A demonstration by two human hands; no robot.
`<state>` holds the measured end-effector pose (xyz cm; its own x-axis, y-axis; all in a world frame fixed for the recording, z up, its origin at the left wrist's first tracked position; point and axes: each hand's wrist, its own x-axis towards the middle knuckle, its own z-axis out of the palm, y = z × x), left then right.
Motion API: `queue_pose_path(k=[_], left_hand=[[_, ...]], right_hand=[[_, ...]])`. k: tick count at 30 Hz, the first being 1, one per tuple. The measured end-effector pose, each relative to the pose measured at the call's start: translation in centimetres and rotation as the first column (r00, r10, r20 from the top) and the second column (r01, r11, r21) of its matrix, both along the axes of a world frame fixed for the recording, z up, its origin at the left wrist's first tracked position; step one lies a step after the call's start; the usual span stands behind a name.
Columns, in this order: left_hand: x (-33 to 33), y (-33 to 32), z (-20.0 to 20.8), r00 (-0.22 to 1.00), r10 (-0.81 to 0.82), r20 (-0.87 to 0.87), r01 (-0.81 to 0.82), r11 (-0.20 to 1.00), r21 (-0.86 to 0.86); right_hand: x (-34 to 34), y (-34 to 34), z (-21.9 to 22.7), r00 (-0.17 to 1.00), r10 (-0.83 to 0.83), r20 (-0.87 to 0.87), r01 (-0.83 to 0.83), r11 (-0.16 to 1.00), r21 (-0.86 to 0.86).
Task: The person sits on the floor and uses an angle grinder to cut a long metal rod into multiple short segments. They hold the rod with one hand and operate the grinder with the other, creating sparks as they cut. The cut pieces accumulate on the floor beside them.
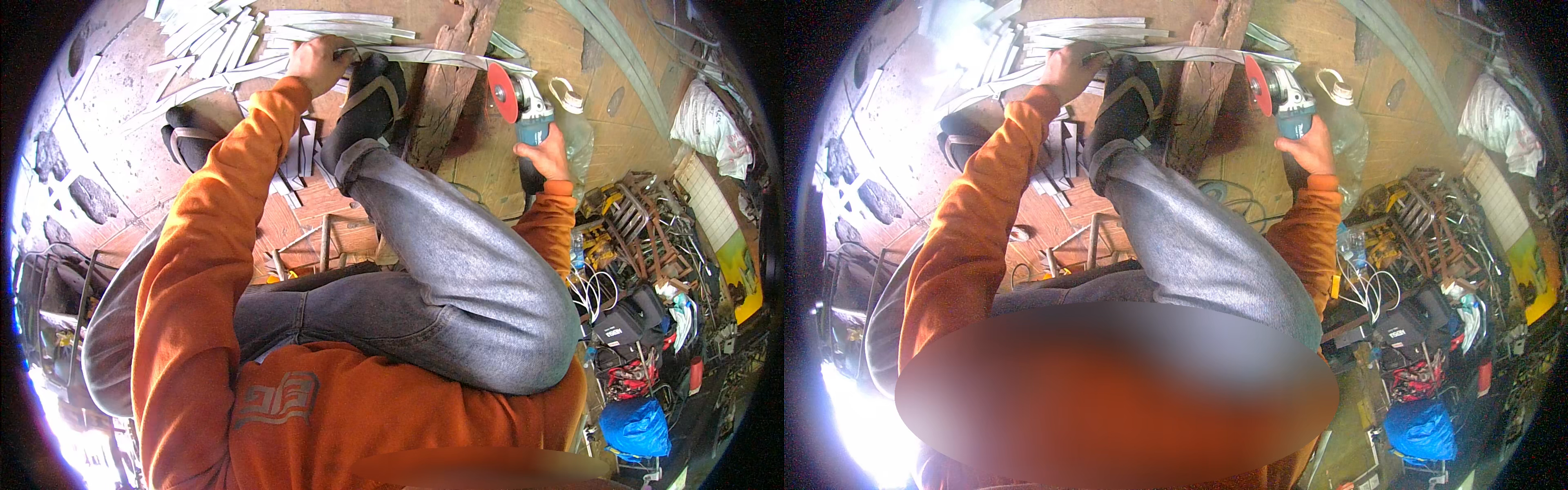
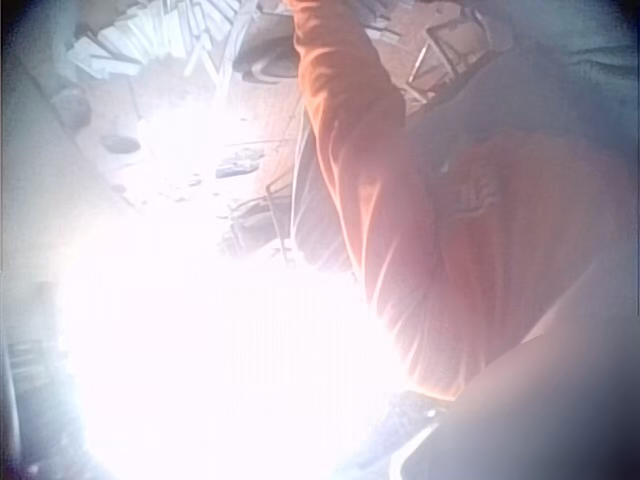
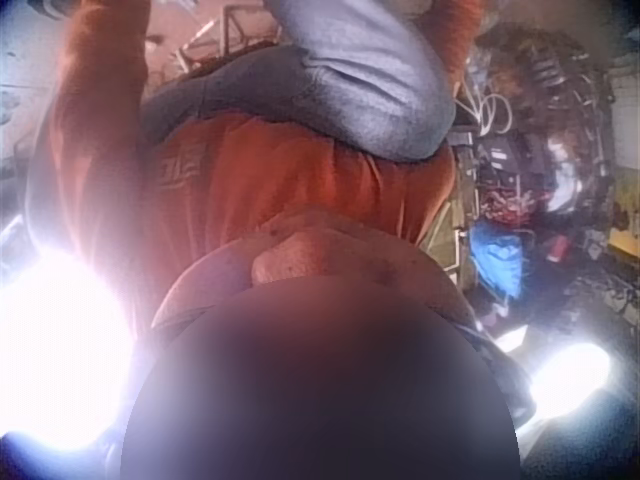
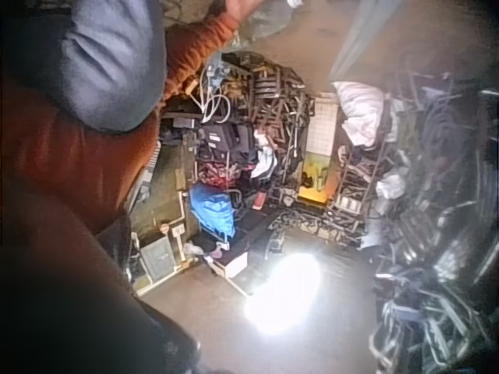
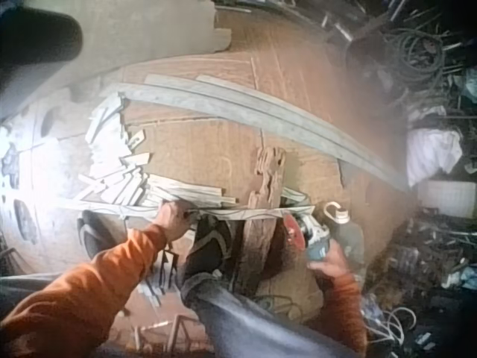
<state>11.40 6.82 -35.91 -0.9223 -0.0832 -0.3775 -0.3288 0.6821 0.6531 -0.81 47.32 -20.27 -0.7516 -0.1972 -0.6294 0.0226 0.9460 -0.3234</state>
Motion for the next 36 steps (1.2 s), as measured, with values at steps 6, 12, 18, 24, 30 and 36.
queue_pose_path(k=[6,12,18,24,30,36], left_hand=[[0.1,0.0,-0.8,0.999,0.013,0.038,-0.015,0.998,0.061],[0.3,0.1,-0.7,0.988,0.015,-0.156,-0.013,1.000,0.015],[0.2,0.1,0.1,0.994,0.020,-0.112,-0.021,1.000,-0.008],[0.5,0.3,-0.6,0.983,0.062,-0.171,-0.057,0.998,0.033],[0.8,0.3,-1.3,0.994,0.075,-0.076,-0.070,0.995,0.072],[0.6,0.3,-0.8,0.996,0.075,-0.053,-0.071,0.995,0.064]], right_hand=[[-0.1,-0.3,0.0,0.999,-0.031,0.039,0.032,0.999,-0.037],[-0.5,0.3,-1.0,0.996,0.010,0.087,-0.003,0.997,-0.075],[-0.4,1.0,-2.4,0.998,-0.056,0.016,0.056,0.998,-0.009],[-1.1,0.9,-2.4,0.984,-0.094,0.149,0.111,0.987,-0.117],[-1.5,1.1,-3.0,0.997,-0.020,0.075,0.022,1.000,-0.023],[-1.5,1.2,-3.2,0.999,0.014,0.046,-0.007,0.989,-0.148]])
